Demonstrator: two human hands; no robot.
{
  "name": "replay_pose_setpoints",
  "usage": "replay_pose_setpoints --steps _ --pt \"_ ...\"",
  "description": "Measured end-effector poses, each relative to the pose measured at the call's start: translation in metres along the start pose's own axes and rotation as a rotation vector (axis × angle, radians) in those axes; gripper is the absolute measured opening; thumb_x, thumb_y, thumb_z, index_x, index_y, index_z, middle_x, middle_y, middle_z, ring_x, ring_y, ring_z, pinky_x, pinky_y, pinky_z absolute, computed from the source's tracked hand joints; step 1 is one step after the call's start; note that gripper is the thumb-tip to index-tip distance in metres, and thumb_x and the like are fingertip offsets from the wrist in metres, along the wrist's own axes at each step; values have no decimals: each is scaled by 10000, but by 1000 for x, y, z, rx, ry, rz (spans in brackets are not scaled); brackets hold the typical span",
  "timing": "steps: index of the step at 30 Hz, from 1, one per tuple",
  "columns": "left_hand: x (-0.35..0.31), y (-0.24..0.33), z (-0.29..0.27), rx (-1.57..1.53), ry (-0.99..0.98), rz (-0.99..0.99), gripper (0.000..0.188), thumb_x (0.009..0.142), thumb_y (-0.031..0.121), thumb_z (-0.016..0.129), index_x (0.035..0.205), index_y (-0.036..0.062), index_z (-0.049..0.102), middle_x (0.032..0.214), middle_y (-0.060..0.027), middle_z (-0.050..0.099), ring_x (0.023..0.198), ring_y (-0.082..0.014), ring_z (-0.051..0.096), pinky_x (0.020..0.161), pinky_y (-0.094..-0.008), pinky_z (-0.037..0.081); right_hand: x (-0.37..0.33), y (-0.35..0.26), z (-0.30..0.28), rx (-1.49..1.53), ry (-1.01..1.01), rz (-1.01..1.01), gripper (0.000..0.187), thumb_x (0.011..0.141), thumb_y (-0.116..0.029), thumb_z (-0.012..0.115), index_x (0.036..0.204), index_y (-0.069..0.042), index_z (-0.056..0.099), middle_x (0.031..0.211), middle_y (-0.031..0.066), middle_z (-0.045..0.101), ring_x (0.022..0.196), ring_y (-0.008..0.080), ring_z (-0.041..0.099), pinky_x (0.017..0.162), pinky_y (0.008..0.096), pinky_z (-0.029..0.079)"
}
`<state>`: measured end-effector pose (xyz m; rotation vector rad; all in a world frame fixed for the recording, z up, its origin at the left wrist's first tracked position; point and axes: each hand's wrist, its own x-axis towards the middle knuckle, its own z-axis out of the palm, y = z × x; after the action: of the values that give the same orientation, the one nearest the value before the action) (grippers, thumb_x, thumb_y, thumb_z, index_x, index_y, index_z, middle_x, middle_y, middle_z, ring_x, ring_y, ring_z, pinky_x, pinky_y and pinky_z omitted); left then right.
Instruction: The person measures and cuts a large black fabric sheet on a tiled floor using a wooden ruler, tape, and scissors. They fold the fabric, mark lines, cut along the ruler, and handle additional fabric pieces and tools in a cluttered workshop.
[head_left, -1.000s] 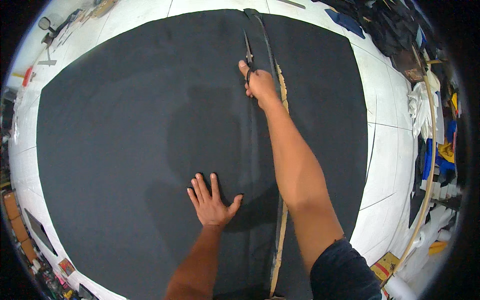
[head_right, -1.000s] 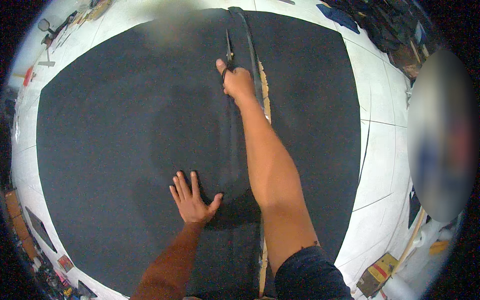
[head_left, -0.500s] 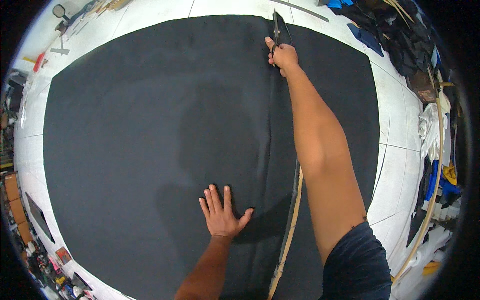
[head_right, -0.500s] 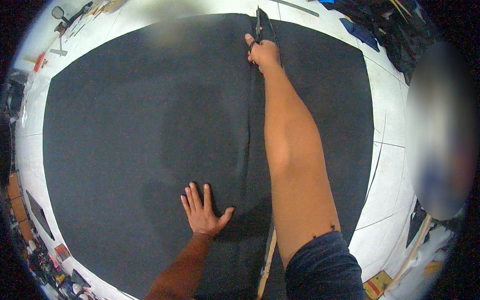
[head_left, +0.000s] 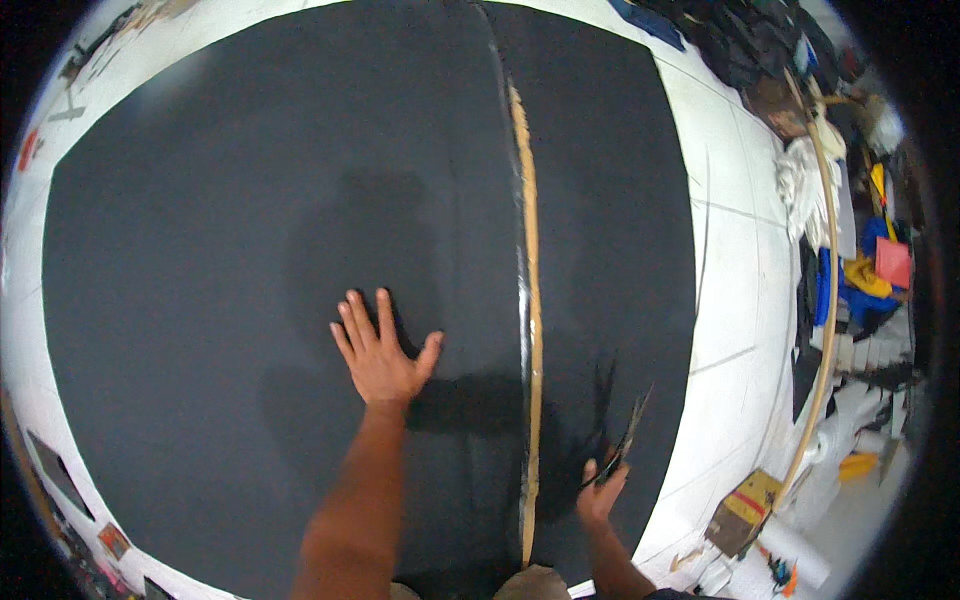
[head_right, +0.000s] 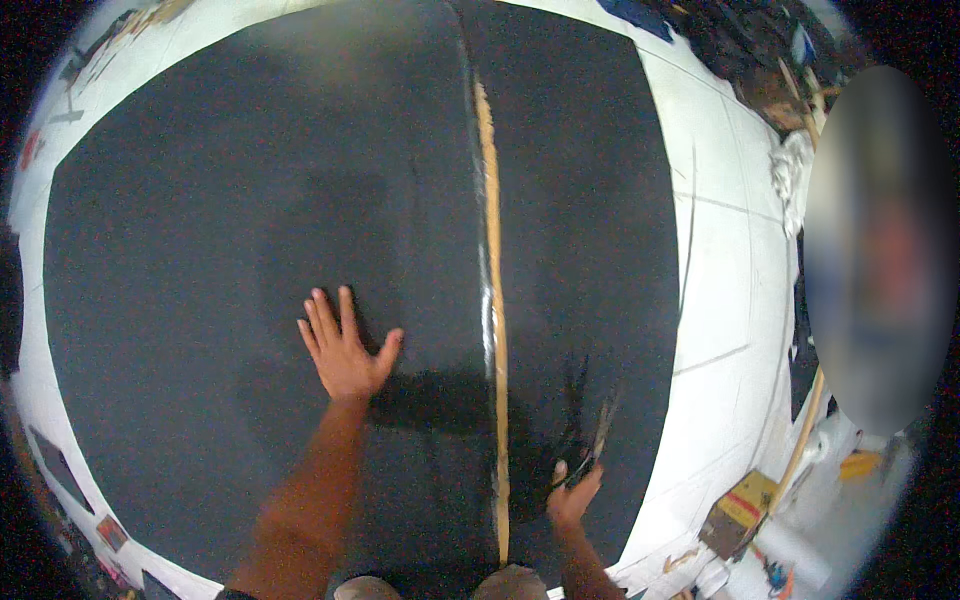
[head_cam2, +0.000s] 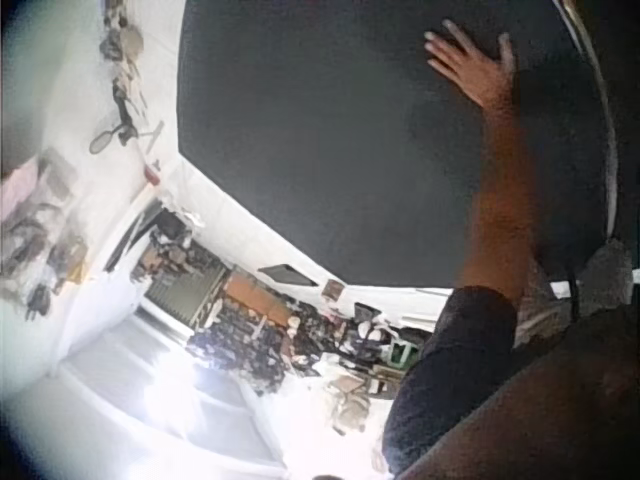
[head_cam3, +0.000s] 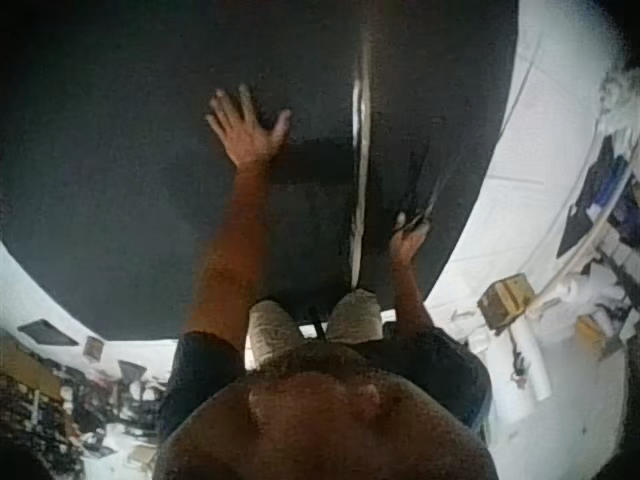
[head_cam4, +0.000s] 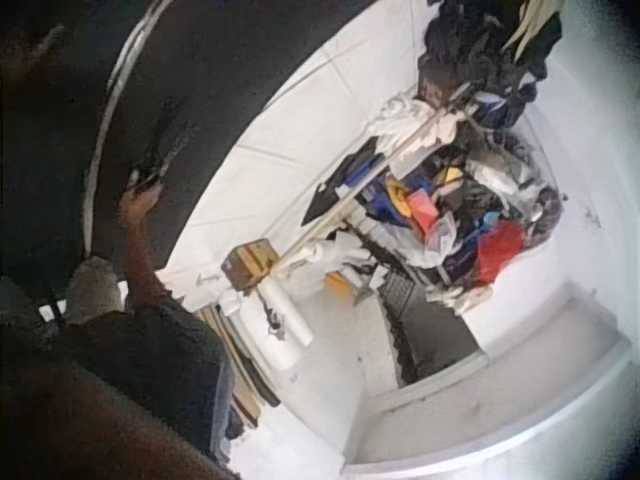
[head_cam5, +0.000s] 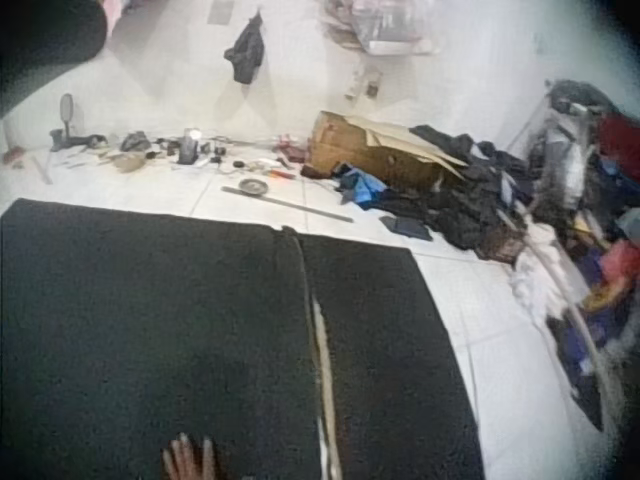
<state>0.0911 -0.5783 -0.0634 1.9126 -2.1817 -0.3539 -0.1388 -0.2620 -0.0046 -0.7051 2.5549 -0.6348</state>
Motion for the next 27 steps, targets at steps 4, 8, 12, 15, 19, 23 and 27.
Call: replay_pose_setpoints --steps 4,8,12,15,19,23,27 --pt "-6 1 11 51 78 51 901 796 627 592 1475 107 309 1526 -235 219 1422 -401 180 1147 -535 110 -59 75 28 -115 263 -228 611 812 -326 708 1170 113 479 1057 273 573 987 408 562 888 469 433" --pt "-7 -7 16 78 143 109 868 827 642 548 1469 104 319 1527 -235 217 1420 -405 179 1150 -527 103 -58 73 40 -40 343 -270 611 715 -188 755 1187 105 501 1181 303 552 1128 466 515 975 513 390" --pt "-5 -25 -20 -133 100 100 748 897 528 543 1460 84 330 1524 -220 234 1413 -402 202 1141 -509 161 -64 70 31 -49 263 -155 626 781 -235 716 1255 73 446 1265 253 518 1229 417 455 1026 506 325" --pt "-93 -15 -74 -364 194 272 673 928 421 559 1448 54 340 1501 -214 289 1392 -381 265 1121 -488 234 -75 98 23 -42 321 -222 673 806 -289 708 1296 55 401 1323 236 476 1271 387 419 1049 494 286" --pt "-290 -73 -127 -19 -380 511 570 872 292 621 1355 34 464 1424 -193 423 1327 -371 381 1099 -458 307 -102 122 -13 216 198 -202 672 815 -423 699 1266 7 448 1233 232 547 1169 398 508 979 476 373" --pt "-519 -203 -213 136 -726 31 569 849 384 639 1302 55 539 1351 -183 510 1289 -344 436 1078 -440 342 -195 192 -95 179 48 -98 582 826 -479 678 1129 1 547 1038 258 630 969 444 604 827 476 475" --pt "-735 -366 -237 -186 -411 -702 427 844 321 651 1146 19 641 1110 -199 658 1064 -330 620 932 -409 474 -299 311 -150 31 271 51 473 836 -401 698 1008 22 572 960 266 638 910 438 621 788 458 480"
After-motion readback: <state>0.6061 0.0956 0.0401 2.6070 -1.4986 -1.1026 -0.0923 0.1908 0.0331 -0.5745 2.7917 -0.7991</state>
